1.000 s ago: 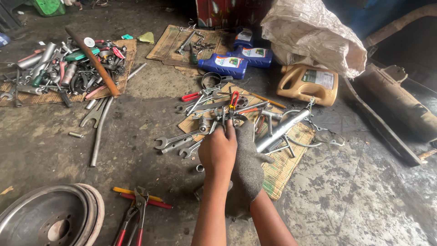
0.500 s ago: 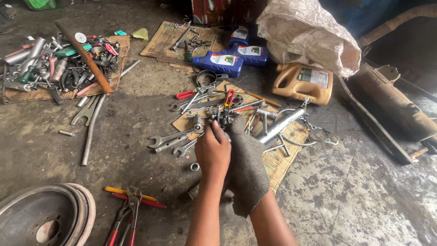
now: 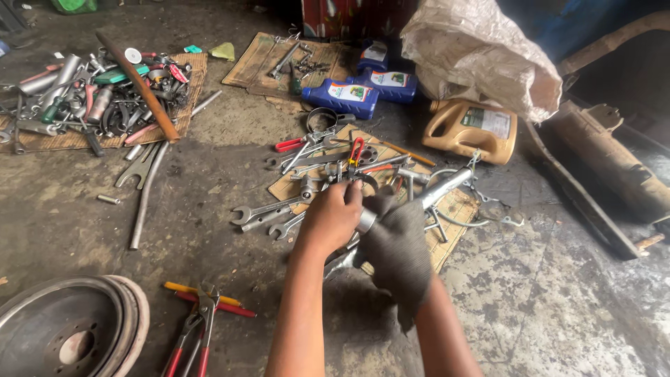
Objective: The person wipes a metal socket and a wrench with a dark cloth in a workshop setting. The hands pick up the items from a cluttered floor, rub them with the cloth, and place them back down.
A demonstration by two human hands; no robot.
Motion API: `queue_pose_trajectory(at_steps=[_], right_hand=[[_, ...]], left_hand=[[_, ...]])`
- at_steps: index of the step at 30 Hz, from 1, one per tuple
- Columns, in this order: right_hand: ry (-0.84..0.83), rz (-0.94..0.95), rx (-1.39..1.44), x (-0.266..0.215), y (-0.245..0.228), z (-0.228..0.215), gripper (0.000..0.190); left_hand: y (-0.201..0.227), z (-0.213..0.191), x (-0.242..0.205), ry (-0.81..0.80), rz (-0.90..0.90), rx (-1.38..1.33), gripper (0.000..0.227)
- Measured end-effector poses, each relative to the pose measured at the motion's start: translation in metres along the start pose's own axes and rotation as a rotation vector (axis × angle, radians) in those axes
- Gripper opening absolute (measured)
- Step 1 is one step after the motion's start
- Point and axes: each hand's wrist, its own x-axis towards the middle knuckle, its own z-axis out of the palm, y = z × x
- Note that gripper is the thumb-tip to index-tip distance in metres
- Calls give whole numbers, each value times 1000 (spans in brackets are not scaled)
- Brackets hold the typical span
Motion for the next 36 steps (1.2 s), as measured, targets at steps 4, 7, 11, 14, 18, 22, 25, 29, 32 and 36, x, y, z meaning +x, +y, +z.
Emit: queue_pose_trajectory(at_steps=[4,7,11,14,18,22,25,29,32,36], right_hand=[[87,-764,-51,11,42,17,11],[94,-139,562,13,63,22,13],[11,281,929,26,76,8,20],[6,64,792,15,88,9,26],[13,-17,598,26,98,12,23],[-11,28,673,26,103,6,29],[-58,-376,194,33,107,7,26],[-9,620,1139,17,93,2,31],[-207,344,1184,16,86,-6,28],[-54,102,70,28,71,4,50]], left_hand=[[4,10,2,42,-172,268,51],[-4,9,-10,77,2,-69,55],[-9,9,-21,25,234,-286,57],[-9,10,-15,83,196,-33,61],[-10,14,-7,198,84,130,72],[-4,16,1,17,-188,162,72],[-3,23,-7,82,5,138,70],[-5,31,-10,174,337,117,57],[-7,35,-6,177,153,171,56],[-10,34,1,126,-99,127,59]])
